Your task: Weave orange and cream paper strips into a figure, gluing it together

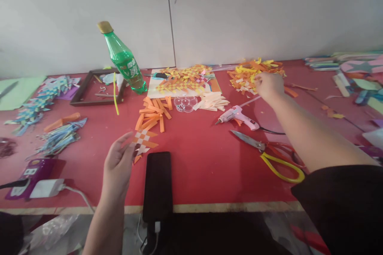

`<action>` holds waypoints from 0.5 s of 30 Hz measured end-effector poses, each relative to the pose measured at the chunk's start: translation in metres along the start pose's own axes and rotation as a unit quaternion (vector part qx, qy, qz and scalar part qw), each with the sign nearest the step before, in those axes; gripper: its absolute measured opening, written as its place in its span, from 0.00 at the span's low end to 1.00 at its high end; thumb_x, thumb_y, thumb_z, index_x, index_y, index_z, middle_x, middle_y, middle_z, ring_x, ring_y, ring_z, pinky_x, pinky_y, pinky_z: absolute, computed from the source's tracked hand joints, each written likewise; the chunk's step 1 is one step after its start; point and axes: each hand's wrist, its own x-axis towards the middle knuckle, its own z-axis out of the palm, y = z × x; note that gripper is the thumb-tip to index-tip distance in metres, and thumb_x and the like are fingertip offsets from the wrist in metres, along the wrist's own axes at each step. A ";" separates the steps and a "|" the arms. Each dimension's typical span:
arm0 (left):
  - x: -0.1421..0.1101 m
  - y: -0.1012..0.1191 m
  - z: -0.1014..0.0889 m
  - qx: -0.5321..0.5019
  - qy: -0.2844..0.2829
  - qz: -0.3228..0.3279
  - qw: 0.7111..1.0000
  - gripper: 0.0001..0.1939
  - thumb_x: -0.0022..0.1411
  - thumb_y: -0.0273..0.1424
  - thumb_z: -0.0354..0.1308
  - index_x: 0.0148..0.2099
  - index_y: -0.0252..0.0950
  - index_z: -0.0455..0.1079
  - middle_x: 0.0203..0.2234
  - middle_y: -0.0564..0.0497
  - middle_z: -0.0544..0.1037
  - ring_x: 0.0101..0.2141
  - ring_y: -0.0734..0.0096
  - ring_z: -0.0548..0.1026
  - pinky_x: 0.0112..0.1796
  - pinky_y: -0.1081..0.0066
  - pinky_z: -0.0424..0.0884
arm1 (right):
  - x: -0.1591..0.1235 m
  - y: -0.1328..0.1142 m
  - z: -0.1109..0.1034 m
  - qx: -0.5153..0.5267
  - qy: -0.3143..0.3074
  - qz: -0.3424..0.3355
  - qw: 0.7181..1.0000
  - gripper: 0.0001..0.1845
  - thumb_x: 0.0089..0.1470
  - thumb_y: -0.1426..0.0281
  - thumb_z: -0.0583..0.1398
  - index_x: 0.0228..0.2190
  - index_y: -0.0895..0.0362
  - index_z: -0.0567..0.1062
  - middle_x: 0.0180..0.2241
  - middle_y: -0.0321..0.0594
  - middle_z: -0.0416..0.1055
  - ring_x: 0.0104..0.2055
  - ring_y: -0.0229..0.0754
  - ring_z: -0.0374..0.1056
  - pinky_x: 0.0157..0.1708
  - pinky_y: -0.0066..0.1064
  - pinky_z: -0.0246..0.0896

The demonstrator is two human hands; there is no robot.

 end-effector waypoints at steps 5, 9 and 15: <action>0.013 -0.007 -0.023 0.088 0.044 0.029 0.995 0.25 0.53 0.36 0.63 0.54 0.39 0.68 0.28 0.53 0.79 0.33 0.71 0.77 0.40 0.71 0.72 | -0.002 -0.029 -0.005 0.025 0.011 -0.079 0.996 0.16 0.60 0.64 0.58 0.47 0.58 0.71 0.50 0.46 0.69 0.49 0.45 0.67 0.49 0.44 0.65; 0.019 -0.012 -0.031 0.166 0.054 0.032 0.984 0.27 0.54 0.39 0.58 0.56 0.37 0.66 0.29 0.51 0.79 0.32 0.67 0.77 0.40 0.66 0.73 | -0.012 -0.072 -0.018 0.066 -0.027 -0.193 0.979 0.11 0.57 0.70 0.58 0.42 0.58 0.76 0.44 0.47 0.74 0.50 0.47 0.67 0.52 0.42 0.59; 0.013 0.002 -0.036 0.363 0.094 0.046 0.926 0.24 0.50 0.37 0.62 0.51 0.40 0.69 0.33 0.48 0.81 0.36 0.54 0.77 0.48 0.51 0.65 | -0.045 -0.103 -0.054 0.071 -0.113 -0.254 0.958 0.10 0.53 0.68 0.57 0.35 0.54 0.78 0.38 0.42 0.76 0.40 0.45 0.69 0.39 0.36 0.61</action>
